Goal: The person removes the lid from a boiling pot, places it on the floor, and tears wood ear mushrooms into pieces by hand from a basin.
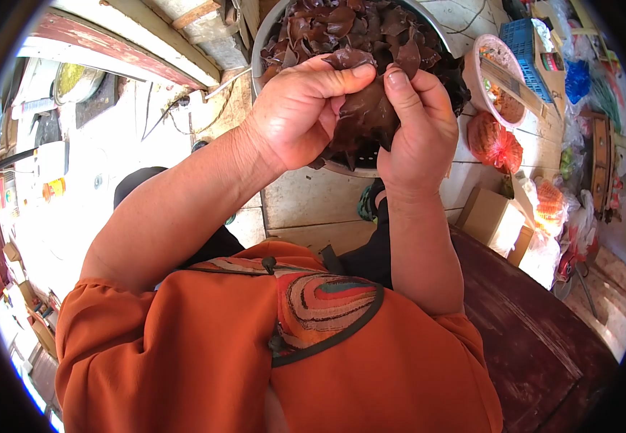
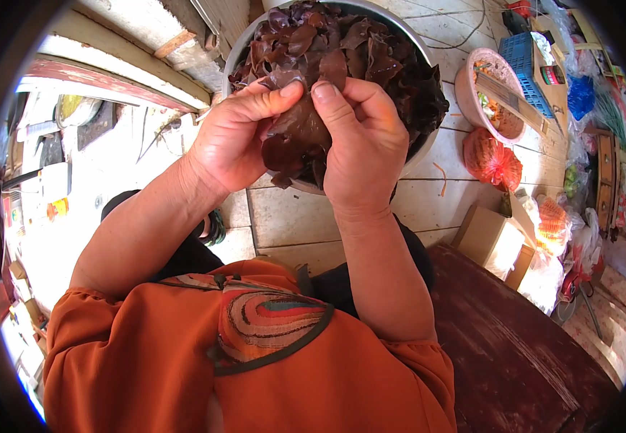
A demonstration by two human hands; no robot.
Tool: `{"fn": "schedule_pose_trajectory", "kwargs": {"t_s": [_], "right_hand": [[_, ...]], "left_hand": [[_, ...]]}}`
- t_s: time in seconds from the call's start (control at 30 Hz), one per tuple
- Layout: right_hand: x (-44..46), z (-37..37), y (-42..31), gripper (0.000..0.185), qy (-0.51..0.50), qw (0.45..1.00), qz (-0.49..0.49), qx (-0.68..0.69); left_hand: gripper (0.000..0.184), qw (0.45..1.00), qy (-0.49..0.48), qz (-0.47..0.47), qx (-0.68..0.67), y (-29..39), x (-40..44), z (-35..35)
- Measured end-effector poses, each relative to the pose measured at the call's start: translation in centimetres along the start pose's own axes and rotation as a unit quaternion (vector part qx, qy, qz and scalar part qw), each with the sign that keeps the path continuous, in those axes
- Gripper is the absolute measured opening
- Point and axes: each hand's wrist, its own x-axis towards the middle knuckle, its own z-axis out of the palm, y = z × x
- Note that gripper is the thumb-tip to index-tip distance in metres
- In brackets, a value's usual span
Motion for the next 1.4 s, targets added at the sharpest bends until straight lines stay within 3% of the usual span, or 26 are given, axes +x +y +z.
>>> {"fn": "schedule_pose_trajectory", "kwargs": {"t_s": [0.13, 0.2, 0.3, 0.5, 0.53, 0.73, 0.87, 1.0, 1.07, 1.13, 1.2, 1.4], "right_hand": [[0.5, 0.1, -0.9, 0.013, 0.007, 0.998, 0.054, 0.019], [0.9, -0.9, -1.4, 0.016, -0.050, 0.988, 0.142, -0.017], [1.2, -1.5, -1.1, 0.018, -0.098, 0.979, 0.180, -0.006], [1.1, -1.6, -0.9, 0.021, -0.088, 0.990, 0.115, 0.008], [1.0, -1.6, -0.9, 0.021, -0.087, 0.990, 0.114, 0.009], [1.0, -1.6, -0.8, 0.020, -0.087, 0.988, 0.128, 0.004], [0.8, -1.0, -0.8, 0.019, -0.054, 0.995, 0.083, 0.000], [0.8, -0.9, -0.3, 0.018, -0.033, 0.999, 0.022, 0.000], [0.8, -0.9, -0.5, 0.019, -0.033, 0.999, 0.038, -0.008], [0.9, -1.1, -0.9, 0.020, -0.033, 0.998, 0.055, -0.015], [1.1, -1.3, -1.2, 0.030, -0.044, 0.993, 0.103, -0.040], [0.8, -1.3, -1.9, 0.046, -0.107, 0.981, 0.130, -0.097]], "left_hand": [[0.020, 0.995, 0.051, -0.028, 0.077, 0.8, 0.2, -0.4], [0.020, 0.994, 0.058, -0.016, 0.089, 1.4, -0.3, 0.4], [0.023, 0.992, 0.049, 0.000, 0.116, 2.2, -0.2, -0.1], [0.023, 0.954, 0.019, -0.060, 0.292, 2.6, -0.2, -0.9], [0.021, 0.950, 0.051, -0.044, 0.306, 2.5, -0.2, -0.7], [0.019, 0.961, 0.041, -0.012, 0.274, 2.4, -0.1, -0.5], [0.019, 0.979, 0.040, 0.008, 0.200, 1.8, 0.0, -0.4], [0.016, 0.982, 0.107, 0.022, 0.152, 1.2, 0.1, 0.1], [0.013, 0.986, 0.123, 0.023, 0.114, 1.3, 0.1, 0.2], [0.019, 0.967, 0.123, 0.015, 0.224, 1.5, 0.0, 0.1], [0.019, 0.967, 0.096, 0.029, 0.236, 1.7, 0.1, -0.2], [0.028, 0.952, 0.043, 0.028, 0.303, 2.7, -0.2, -0.3]]}}
